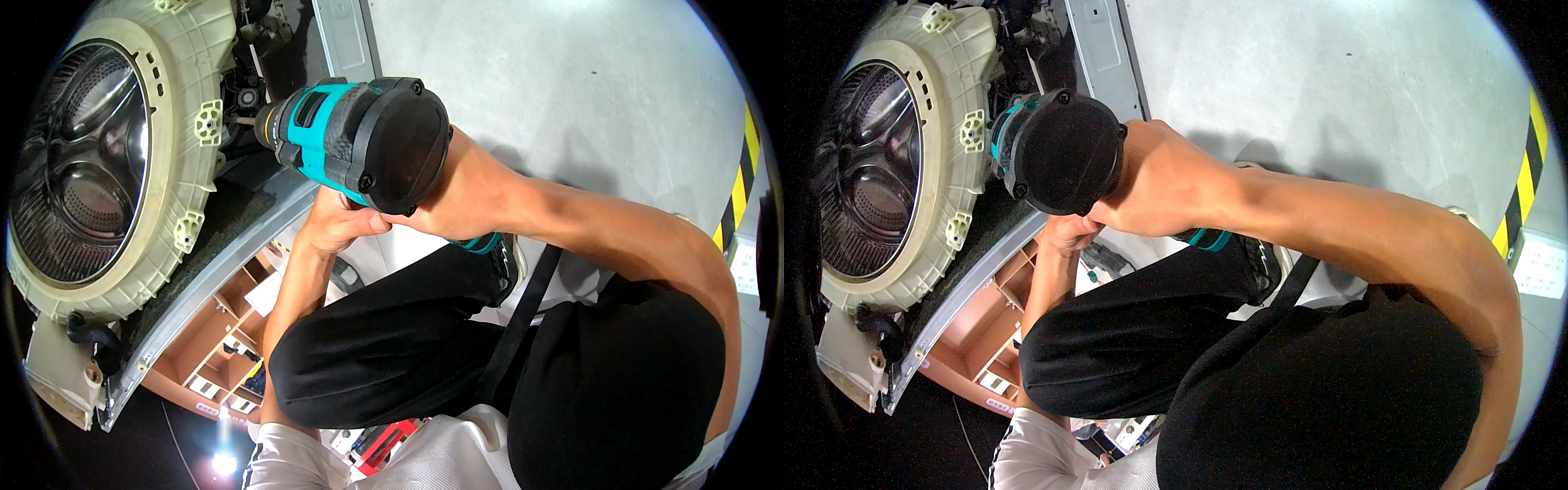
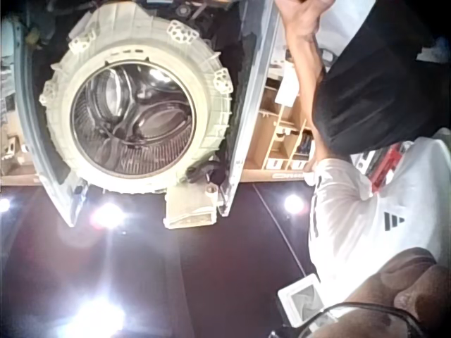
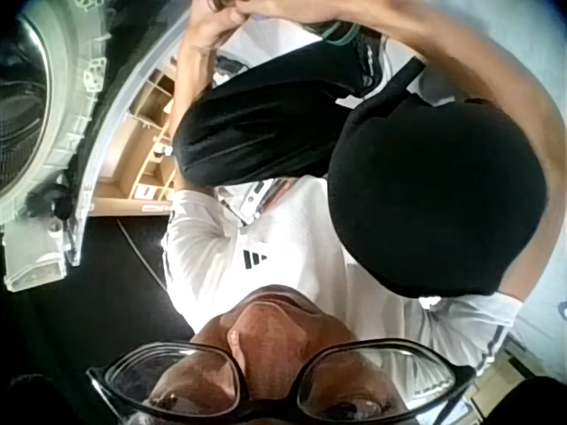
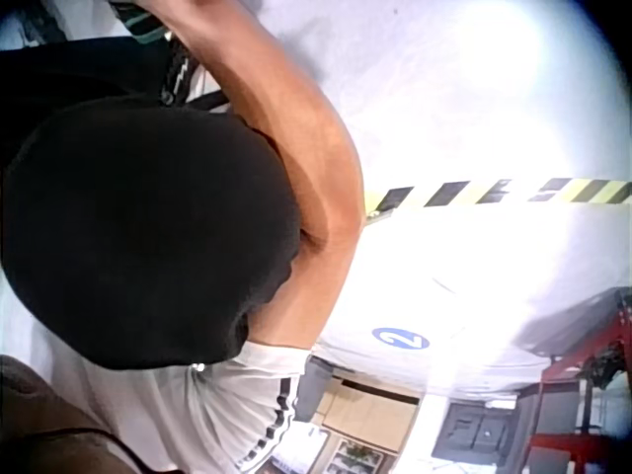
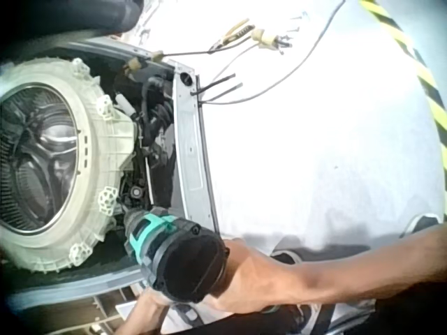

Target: The person removes a bolt by hand and then uses a power drill with a long extension to drive a screw into the internal assembly of a washing machine.

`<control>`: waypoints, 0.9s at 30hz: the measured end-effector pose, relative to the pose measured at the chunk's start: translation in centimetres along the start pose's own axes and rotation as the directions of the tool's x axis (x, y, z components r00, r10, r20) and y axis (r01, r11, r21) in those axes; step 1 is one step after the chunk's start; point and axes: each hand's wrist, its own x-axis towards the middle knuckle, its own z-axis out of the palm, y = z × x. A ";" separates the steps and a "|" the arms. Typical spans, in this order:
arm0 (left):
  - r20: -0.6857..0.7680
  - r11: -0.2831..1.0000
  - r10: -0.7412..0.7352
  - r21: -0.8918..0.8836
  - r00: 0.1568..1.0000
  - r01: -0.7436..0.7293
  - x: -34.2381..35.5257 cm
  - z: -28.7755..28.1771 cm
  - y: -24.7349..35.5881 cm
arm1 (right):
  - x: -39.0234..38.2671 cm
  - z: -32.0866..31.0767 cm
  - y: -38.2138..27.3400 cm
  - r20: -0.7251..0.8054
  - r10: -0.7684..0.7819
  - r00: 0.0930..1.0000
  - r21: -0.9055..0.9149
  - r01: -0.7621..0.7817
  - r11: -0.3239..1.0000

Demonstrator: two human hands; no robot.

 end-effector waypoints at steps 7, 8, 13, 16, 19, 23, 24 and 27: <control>0.023 0.998 0.058 -0.014 0.998 -0.057 0.3 0.1 -0.2 | 0.0 0.0 -0.1 -0.019 0.036 0.999 0.082 -0.034 0.996; 0.026 0.999 0.048 -0.012 0.998 -0.048 0.4 0.0 -0.2 | 0.1 -0.1 -0.1 -0.001 0.049 0.999 0.091 -0.049 0.995; 0.000 0.999 0.027 -0.019 1.000 -0.027 0.2 0.1 0.1 | 0.3 -0.1 -0.1 0.030 0.038 0.999 0.011 -0.038 0.999; -0.001 1.000 0.014 -0.020 1.000 -0.014 0.3 0.1 0.1 | 0.3 -0.2 0.0 0.050 0.064 0.997 0.016 -0.065 0.998; 0.016 0.999 0.051 -0.011 0.999 -0.051 0.7 0.0 -0.1 | 0.4 -0.2 0.1 0.054 0.077 0.996 0.002 -0.077 0.997; 0.054 0.995 0.100 -0.006 0.994 -0.100 0.8 -0.2 -0.3 | 0.4 -0.3 -0.2 0.061 0.095 0.994 0.028 -0.096 0.995; 0.054 0.994 0.109 -0.011 0.993 -0.108 0.8 -0.2 -0.3 | 0.4 -0.3 -0.3 0.066 0.106 0.992 0.040 -0.109 0.993; 0.057 0.993 0.114 -0.023 0.992 -0.112 0.8 -0.3 -0.5 | 0.4 -0.1 0.1 0.047 0.084 0.995 0.027 -0.085 0.996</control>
